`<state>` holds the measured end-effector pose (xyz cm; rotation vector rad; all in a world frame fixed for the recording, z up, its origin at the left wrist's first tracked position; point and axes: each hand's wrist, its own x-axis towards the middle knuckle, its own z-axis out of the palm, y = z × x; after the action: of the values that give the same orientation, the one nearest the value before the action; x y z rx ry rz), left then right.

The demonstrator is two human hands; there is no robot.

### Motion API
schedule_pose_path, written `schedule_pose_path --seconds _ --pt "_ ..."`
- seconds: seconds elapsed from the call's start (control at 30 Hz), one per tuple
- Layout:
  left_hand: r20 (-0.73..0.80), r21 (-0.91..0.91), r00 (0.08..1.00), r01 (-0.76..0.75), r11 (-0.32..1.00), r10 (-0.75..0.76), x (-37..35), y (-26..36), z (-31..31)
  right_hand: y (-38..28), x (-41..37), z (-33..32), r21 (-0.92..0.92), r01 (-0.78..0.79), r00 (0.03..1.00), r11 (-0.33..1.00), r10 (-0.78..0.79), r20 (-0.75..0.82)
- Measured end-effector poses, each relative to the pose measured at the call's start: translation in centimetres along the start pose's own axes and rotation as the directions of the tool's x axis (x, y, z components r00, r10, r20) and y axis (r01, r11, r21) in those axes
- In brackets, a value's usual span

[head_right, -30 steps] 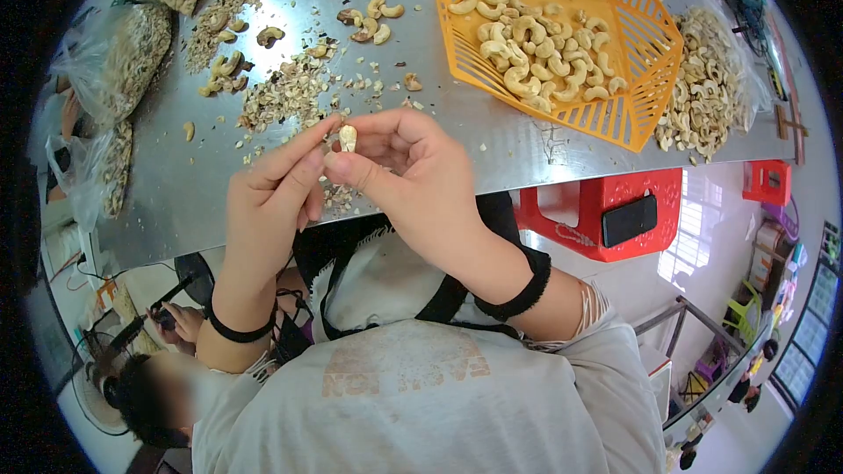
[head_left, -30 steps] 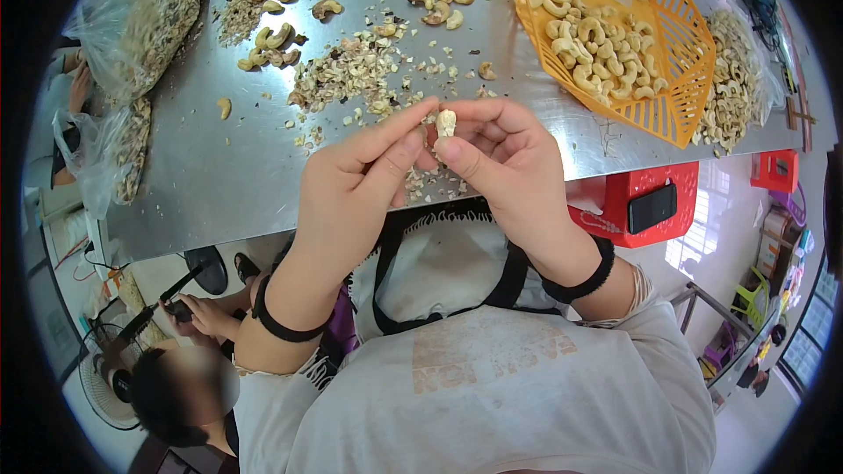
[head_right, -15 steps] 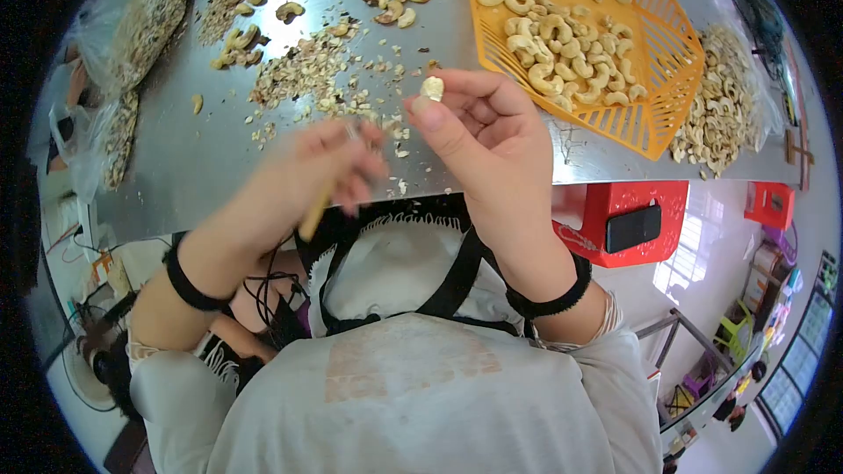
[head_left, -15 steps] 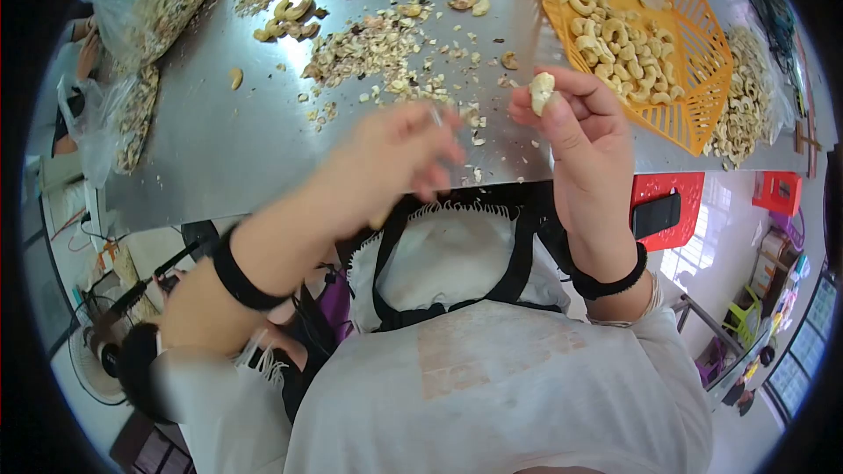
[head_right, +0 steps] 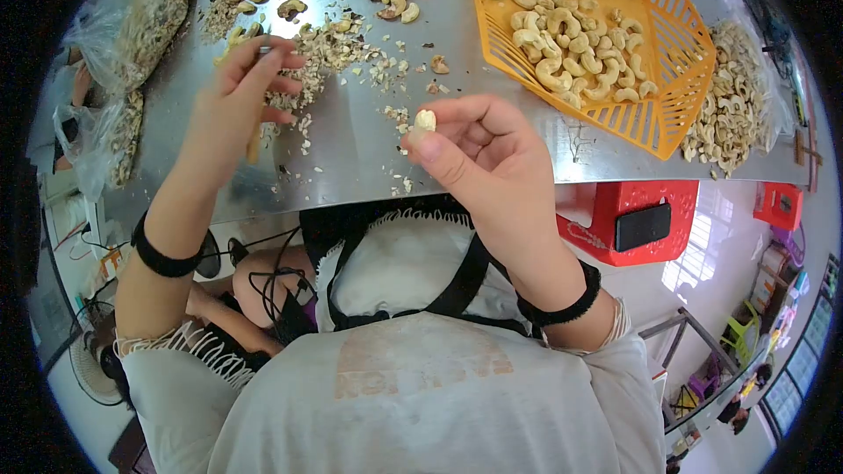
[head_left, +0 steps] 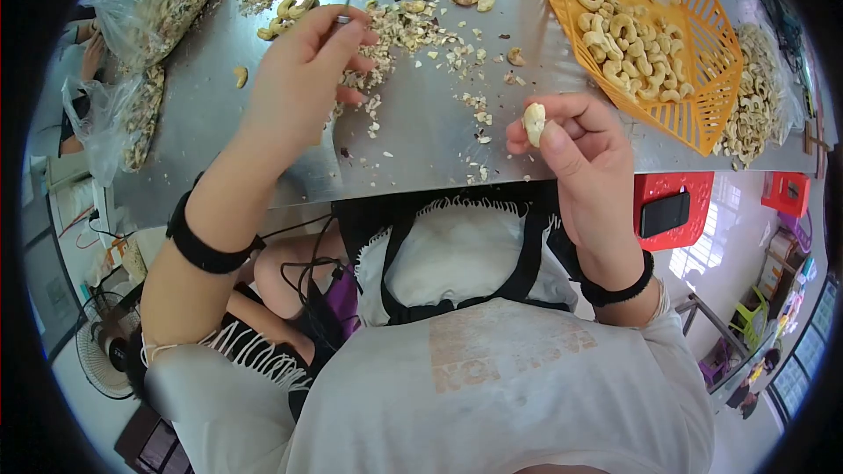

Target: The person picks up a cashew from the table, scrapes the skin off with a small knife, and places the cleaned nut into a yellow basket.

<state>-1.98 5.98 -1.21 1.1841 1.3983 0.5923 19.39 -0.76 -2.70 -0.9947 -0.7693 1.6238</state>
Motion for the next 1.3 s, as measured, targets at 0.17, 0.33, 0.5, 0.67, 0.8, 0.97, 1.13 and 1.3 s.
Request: schedule_pose_path --seconds 0.17,0.33,0.5,0.67,0.8,0.97,1.13,1.3 --pt "0.336 0.349 0.899 0.157 0.924 -0.28 -2.4 0.2 -1.2 -0.3 -0.1 0.1 -0.034 -0.035 0.999 0.999 0.035 0.001" --pt "-0.012 0.132 0.999 0.031 0.991 -0.029 -0.6 -1.4 -3.1 0.3 0.0 0.4 -0.04 -0.036 0.999 0.999 0.037 0.026" --pt "0.01 0.192 0.999 -0.05 0.98 0.049 -2.2 0.5 -1.7 0.9 -0.2 1.3 -0.034 -0.021 0.998 0.999 0.023 0.054" --pt "0.263 0.231 0.951 -0.225 0.947 0.162 -5.2 1.2 1.5 0.8 -0.5 1.8 -0.059 -0.029 0.994 0.998 0.035 0.108" --pt "0.31 0.229 0.872 -0.456 0.86 0.38 -5.9 1.1 2.6 0.6 -0.6 1.8 -0.123 0.052 0.985 0.991 -0.03 0.172" --pt "0.335 0.195 0.836 -0.513 0.836 0.435 -6.3 1.2 3.0 0.4 -1.0 1.9 -0.152 0.121 0.977 0.981 -0.091 0.192" --pt "0.374 0.177 0.82 -0.522 0.835 0.433 -6.6 1.2 2.9 0.3 -1.0 2.0 -0.166 0.18 0.97 0.97 -0.147 0.193" --pt "0.365 0.296 0.787 -0.605 0.739 0.498 -6.6 1.0 3.1 0.5 -1.2 2.1 -0.209 0.202 0.97 0.957 -0.166 0.178"
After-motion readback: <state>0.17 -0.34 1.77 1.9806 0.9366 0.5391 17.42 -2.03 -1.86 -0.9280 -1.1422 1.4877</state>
